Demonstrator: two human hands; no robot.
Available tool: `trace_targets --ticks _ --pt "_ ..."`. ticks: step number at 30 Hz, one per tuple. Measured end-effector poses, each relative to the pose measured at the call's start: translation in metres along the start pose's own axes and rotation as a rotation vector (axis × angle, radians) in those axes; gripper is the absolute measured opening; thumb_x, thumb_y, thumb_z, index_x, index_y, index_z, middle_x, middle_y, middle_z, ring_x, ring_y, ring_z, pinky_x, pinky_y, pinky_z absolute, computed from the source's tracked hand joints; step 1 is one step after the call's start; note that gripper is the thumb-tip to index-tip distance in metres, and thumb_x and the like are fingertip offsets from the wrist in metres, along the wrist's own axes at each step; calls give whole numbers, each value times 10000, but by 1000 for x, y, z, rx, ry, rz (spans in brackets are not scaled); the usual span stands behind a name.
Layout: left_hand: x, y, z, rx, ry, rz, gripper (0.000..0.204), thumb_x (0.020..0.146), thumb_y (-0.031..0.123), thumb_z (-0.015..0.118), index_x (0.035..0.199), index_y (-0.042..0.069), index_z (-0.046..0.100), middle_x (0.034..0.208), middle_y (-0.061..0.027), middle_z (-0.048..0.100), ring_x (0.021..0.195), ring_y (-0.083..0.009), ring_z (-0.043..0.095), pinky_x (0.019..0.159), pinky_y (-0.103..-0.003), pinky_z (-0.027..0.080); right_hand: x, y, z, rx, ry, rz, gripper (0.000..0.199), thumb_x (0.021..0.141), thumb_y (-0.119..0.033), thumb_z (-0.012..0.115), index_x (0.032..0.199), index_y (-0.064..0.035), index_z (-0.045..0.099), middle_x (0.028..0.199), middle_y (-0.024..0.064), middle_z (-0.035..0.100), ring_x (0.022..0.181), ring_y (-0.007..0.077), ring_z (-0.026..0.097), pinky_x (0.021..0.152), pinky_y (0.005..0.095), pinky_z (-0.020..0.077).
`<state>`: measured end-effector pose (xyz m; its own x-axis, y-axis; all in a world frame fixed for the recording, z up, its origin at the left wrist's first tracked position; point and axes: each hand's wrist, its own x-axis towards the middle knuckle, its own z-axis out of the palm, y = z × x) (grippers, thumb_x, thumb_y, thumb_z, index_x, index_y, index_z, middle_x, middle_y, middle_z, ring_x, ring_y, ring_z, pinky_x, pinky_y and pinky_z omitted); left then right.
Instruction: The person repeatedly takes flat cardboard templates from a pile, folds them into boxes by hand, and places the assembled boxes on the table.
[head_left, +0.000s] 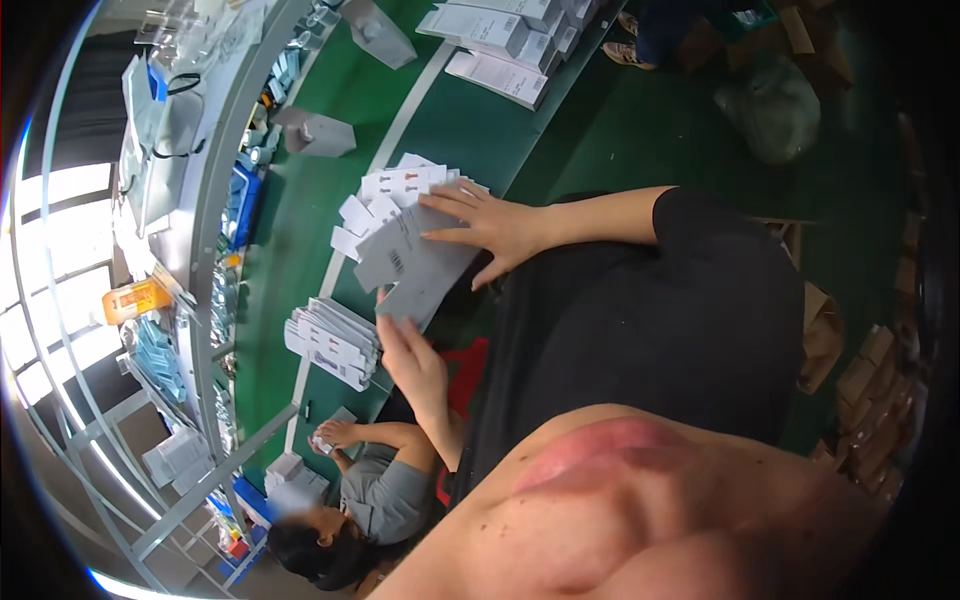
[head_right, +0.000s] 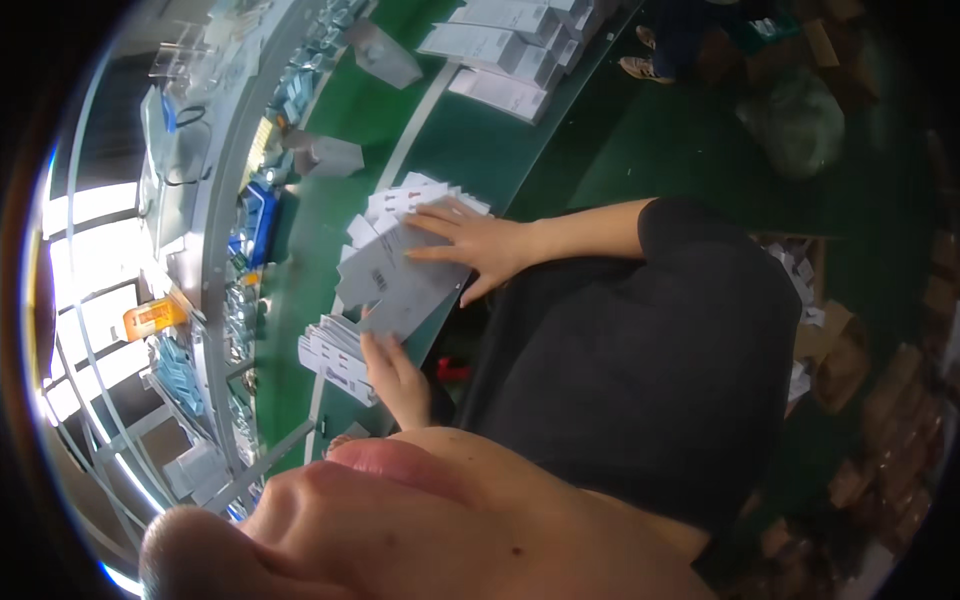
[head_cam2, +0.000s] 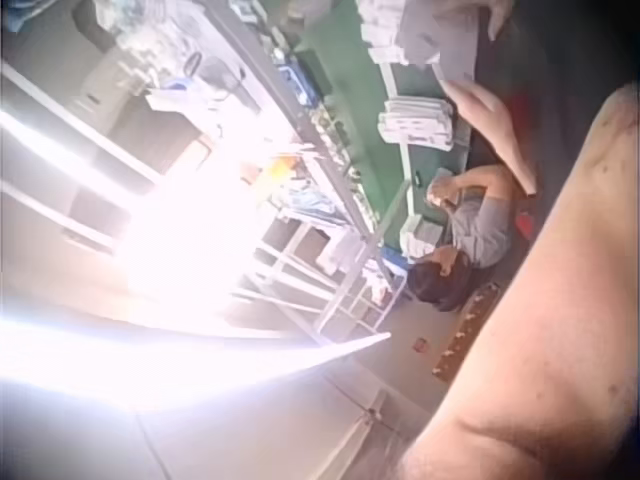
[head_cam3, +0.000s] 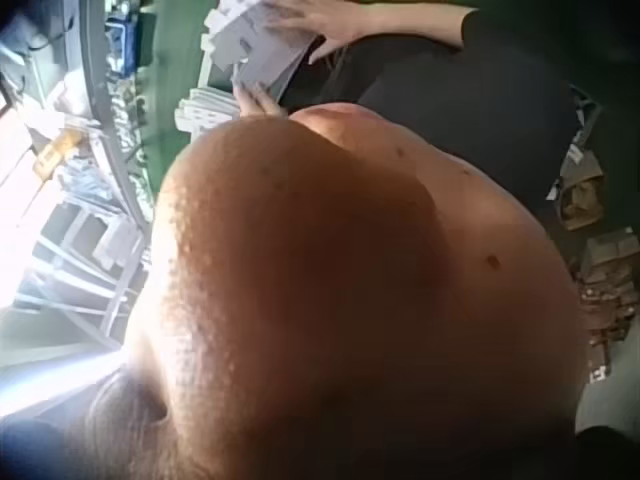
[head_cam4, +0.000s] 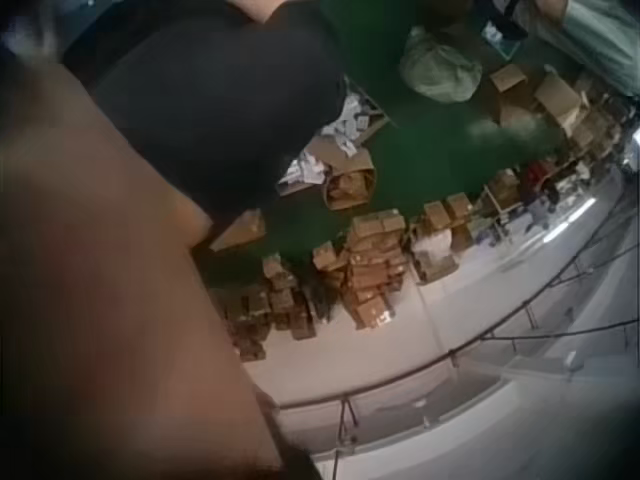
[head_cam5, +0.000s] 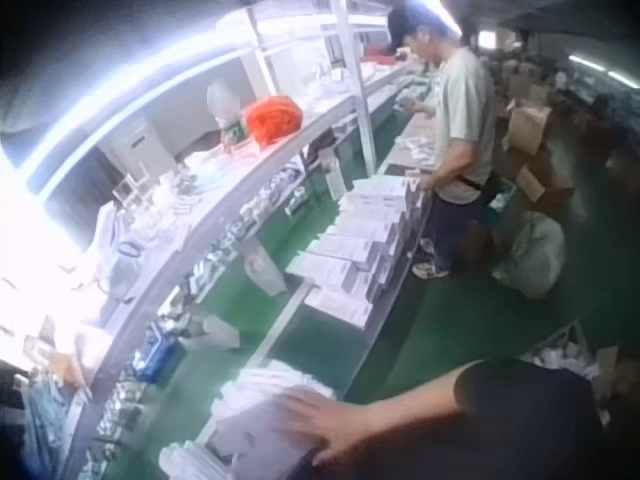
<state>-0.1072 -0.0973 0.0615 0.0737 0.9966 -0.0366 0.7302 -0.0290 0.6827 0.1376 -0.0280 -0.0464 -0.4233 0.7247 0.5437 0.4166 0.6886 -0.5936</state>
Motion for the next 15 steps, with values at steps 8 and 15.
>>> trace_targets --ticks 8,15 --pt "30 21 18 -528 -149 17 424 944 26 580 1358 -34 510 1046 -116 671 758 -158 589 693 -258 491 37 13 -31 -59 20 -163 1104 600 -413 888 1542 -219 346 1625 247 151 1471 512 145 1105 757 134" --pt "61 18 18 -440 -351 -26 318 889 37 596 1190 -53 645 877 -75 682 667 -126 540 634 -217 457 43 0 -48 -206 -120 -134 1146 524 -366 912 1521 -227 365 1589 253 217 1455 484 215 1100 748 178"
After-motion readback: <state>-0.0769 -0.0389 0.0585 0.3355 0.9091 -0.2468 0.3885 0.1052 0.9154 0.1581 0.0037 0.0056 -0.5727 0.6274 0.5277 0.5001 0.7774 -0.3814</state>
